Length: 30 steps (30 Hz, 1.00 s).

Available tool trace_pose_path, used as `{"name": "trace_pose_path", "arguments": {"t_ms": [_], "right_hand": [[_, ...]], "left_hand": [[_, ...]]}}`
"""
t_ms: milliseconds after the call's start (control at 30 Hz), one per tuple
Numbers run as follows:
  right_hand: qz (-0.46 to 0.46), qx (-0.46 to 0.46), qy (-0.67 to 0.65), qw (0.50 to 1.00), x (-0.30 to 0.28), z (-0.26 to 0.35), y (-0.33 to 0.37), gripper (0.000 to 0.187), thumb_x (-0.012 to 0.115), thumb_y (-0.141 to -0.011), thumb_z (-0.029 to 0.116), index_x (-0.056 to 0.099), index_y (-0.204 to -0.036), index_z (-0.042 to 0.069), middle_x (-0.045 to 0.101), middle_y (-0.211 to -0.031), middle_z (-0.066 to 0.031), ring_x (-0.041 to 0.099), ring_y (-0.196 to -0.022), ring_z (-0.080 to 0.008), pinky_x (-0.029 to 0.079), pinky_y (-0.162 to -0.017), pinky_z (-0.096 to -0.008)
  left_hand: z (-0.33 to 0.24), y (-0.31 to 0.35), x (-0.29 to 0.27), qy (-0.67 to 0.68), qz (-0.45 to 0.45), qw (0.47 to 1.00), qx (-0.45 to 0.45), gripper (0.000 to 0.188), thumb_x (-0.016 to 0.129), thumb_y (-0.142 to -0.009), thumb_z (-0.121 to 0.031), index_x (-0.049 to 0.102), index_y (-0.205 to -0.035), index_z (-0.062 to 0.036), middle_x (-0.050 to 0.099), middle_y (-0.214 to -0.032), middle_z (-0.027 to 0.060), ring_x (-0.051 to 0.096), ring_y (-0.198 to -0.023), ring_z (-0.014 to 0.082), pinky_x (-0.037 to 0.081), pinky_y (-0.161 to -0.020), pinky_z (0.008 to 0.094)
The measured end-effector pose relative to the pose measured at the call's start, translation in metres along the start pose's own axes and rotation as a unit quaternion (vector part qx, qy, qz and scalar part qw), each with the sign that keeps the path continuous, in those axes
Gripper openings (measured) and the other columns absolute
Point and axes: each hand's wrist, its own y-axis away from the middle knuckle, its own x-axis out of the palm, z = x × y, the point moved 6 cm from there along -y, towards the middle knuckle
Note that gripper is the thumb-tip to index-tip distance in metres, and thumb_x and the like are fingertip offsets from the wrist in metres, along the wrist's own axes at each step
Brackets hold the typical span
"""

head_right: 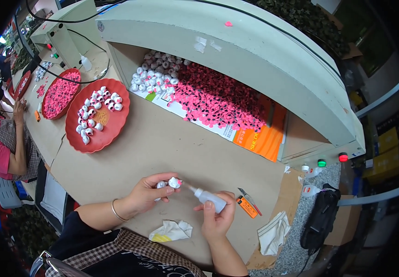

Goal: The person assembles toy characters by applying glue from a bottle to small figurine parts and joining them together by hand at a workstation.

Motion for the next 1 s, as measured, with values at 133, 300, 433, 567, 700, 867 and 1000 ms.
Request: {"name": "trace_pose_path", "arguments": {"t_ms": [133,300,433,567,700,867,1000], "right_hand": [[-0.057,0.092,-0.013,0.994,-0.009,0.021,-0.024,0.020,0.050,-0.079,0.000,0.038,-0.095,0.001,0.044,-0.091,-0.0087,0.055,-0.075,-0.0161,0.052,-0.055,-0.0268],[-0.018,0.115,0.071,0.991,-0.025,0.003,-0.067,0.015,0.049,-0.079,0.000,0.043,-0.092,0.002,0.048,-0.082,-0.0058,0.057,-0.074,-0.0157,0.050,-0.055,-0.0264],[-0.042,0.096,0.227,0.968,-0.030,-0.037,-0.125,0.009,0.051,-0.079,0.005,0.051,-0.087,0.001,0.051,-0.083,-0.0075,0.058,-0.074,-0.0181,0.048,-0.058,-0.0304],[0.012,-0.076,0.559,0.825,-0.004,-0.039,-0.160,0.019,0.058,-0.075,0.012,0.054,-0.091,0.003,0.051,-0.090,-0.0132,0.056,-0.078,-0.0294,0.046,-0.066,-0.0396],[0.107,-0.064,0.601,0.790,0.006,-0.039,-0.163,0.022,0.060,-0.073,0.014,0.054,-0.093,0.004,0.051,-0.091,-0.0146,0.055,-0.077,-0.0327,0.045,-0.065,-0.0418],[0.116,-0.061,0.574,0.808,-0.006,-0.031,-0.146,0.017,0.059,-0.074,0.012,0.053,-0.086,0.001,0.056,-0.082,-0.0140,0.055,-0.069,-0.0309,0.045,-0.061,-0.0369],[0.077,0.211,0.168,0.960,-0.007,-0.017,-0.091,0.008,0.055,-0.077,0.006,0.051,-0.080,0.000,0.056,-0.071,-0.0061,0.056,-0.059,-0.0131,0.045,-0.048,-0.0251]], "left_hand": [[0.000,0.000,-0.005,0.021,-0.003,1.000,-0.023,0.037,0.053,-0.081,-0.006,0.045,-0.117,-0.0070,0.055,-0.103,0.0037,0.054,-0.092,0.0126,0.045,-0.064,0.0222],[0.001,0.001,-0.004,0.031,0.026,0.999,-0.035,0.041,0.053,-0.081,-0.010,0.041,-0.120,-0.0052,0.052,-0.106,0.0040,0.052,-0.096,0.0138,0.043,-0.069,0.0245],[0.003,0.001,-0.004,0.053,0.032,0.998,-0.033,0.043,0.054,-0.081,-0.011,0.040,-0.120,-0.0056,0.050,-0.107,0.0042,0.051,-0.097,0.0138,0.043,-0.070,0.0246],[0.003,0.000,-0.006,0.053,0.028,0.998,-0.026,0.043,0.055,-0.080,-0.011,0.040,-0.120,-0.0056,0.051,-0.107,0.0043,0.051,-0.096,0.0140,0.043,-0.070,0.0246],[-0.002,0.000,-0.007,0.042,-0.001,0.999,-0.011,0.034,0.052,-0.081,-0.003,0.047,-0.115,-0.0080,0.055,-0.101,0.0039,0.055,-0.090,0.0135,0.047,-0.062,0.0211],[-0.007,0.002,0.003,-0.056,0.045,0.996,0.043,0.034,0.050,-0.083,-0.004,0.045,-0.117,-0.0068,0.055,-0.102,0.0042,0.055,-0.092,0.0129,0.049,-0.066,0.0230],[-0.007,0.005,-0.004,-0.068,0.043,0.995,0.064,0.035,0.050,-0.083,-0.003,0.045,-0.117,-0.0062,0.055,-0.102,0.0045,0.055,-0.093,0.0133,0.049,-0.068,0.0231]]}}
